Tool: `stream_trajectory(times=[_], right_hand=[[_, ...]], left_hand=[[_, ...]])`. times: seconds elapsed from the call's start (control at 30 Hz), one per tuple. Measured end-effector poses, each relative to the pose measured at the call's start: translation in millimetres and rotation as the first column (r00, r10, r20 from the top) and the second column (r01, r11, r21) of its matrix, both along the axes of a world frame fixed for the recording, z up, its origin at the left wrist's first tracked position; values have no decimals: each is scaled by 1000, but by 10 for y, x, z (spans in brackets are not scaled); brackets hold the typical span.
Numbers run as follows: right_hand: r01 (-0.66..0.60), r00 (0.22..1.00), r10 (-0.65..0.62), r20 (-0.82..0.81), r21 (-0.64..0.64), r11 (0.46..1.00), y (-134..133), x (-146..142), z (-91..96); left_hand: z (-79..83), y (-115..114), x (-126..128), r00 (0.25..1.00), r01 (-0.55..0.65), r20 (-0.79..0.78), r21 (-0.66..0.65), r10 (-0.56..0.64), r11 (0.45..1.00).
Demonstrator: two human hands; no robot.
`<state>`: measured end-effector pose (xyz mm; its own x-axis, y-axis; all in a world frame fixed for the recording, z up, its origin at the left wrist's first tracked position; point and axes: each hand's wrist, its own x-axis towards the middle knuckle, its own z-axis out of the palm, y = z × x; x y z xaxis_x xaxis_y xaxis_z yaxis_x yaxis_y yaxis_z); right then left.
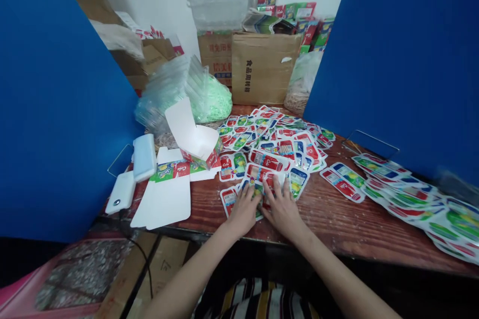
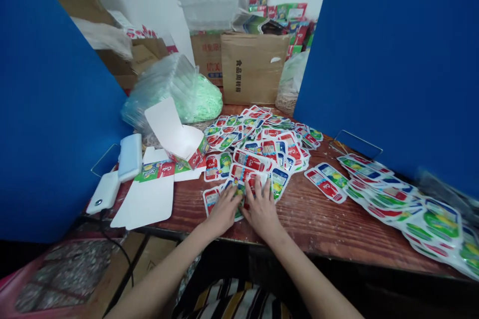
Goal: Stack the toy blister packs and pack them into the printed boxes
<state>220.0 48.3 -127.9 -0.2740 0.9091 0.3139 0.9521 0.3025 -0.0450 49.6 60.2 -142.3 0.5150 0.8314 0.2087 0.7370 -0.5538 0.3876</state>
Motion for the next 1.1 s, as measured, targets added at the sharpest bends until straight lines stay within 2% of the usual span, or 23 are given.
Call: stream_trajectory(times=[0.07, 0.17, 0.27, 0.33, 0.4, 0.5, 0.6, 0.67, 0.73, 0.8, 0.87, 0.93, 0.97, 1.03, 1.1], right_hand=[[-26, 999, 27, -30, 29, 999, -48, -23, -105], [-63, 992, 67, -104, 45, 997, -80, 84, -191], [-42, 964, 49, -260, 32, 999, -79, 220, -181], [-11, 905, 25, -425, 35, 999, -77, 295, -121], [15, 798, 18, -603, 49, 999, -86, 358, -33], [55, 566, 5, -824, 44, 997, -124, 433, 92], [158, 325, -61, -944, -10, 987, -189, 517, 168], [233, 213, -94, -972, -43, 972, -246, 587, 201], [249, 124, -108, -986, -75, 966, -311, 646, 230], [135, 41, -157, -987, -150, 979, -372, 664, 258], [-65, -15, -256, -967, -254, 965, -415, 623, 282], [-218, -56, -353, -934, -333, 917, -429, 537, 299], [-256, -83, -397, -914, -366, 895, -427, 486, 303], [-296, -144, -472, -870, -417, 859, -417, 391, 305], [-366, -203, -509, -837, -417, 832, -418, 313, 304]], left_hand=[[-71, 14, -2, 1000, 15, -7, -28, -15, 999], [-121, 16, -77, 997, 44, 60, -40, -42, 998], [-68, -3, -141, 989, 47, 142, -46, -40, 998], [22, -32, -139, 985, 32, 172, -6, -31, 999], [125, -64, -92, 983, 55, 169, 59, -64, 997], [202, -82, 29, 984, 119, 122, 114, -133, 986], [107, -58, 136, 988, 115, 100, 54, -120, 992], [8, -48, 172, 988, 98, 114, 31, -101, 995], [-34, -71, 189, 985, 89, 138, 92, -101, 992], [23, -130, 207, 979, 112, 146, 192, -142, 975], [158, -208, 236, 967, 190, 122, 237, -223, 953], [304, -280, 264, 950, 277, 96, 181, -297, 944], [361, -309, 273, 945, 300, 100, 126, -313, 946], [422, -356, 273, 955, 269, 131, 9, -267, 963], [419, -405, 252, 984, 128, 130, -64, -119, 990]])
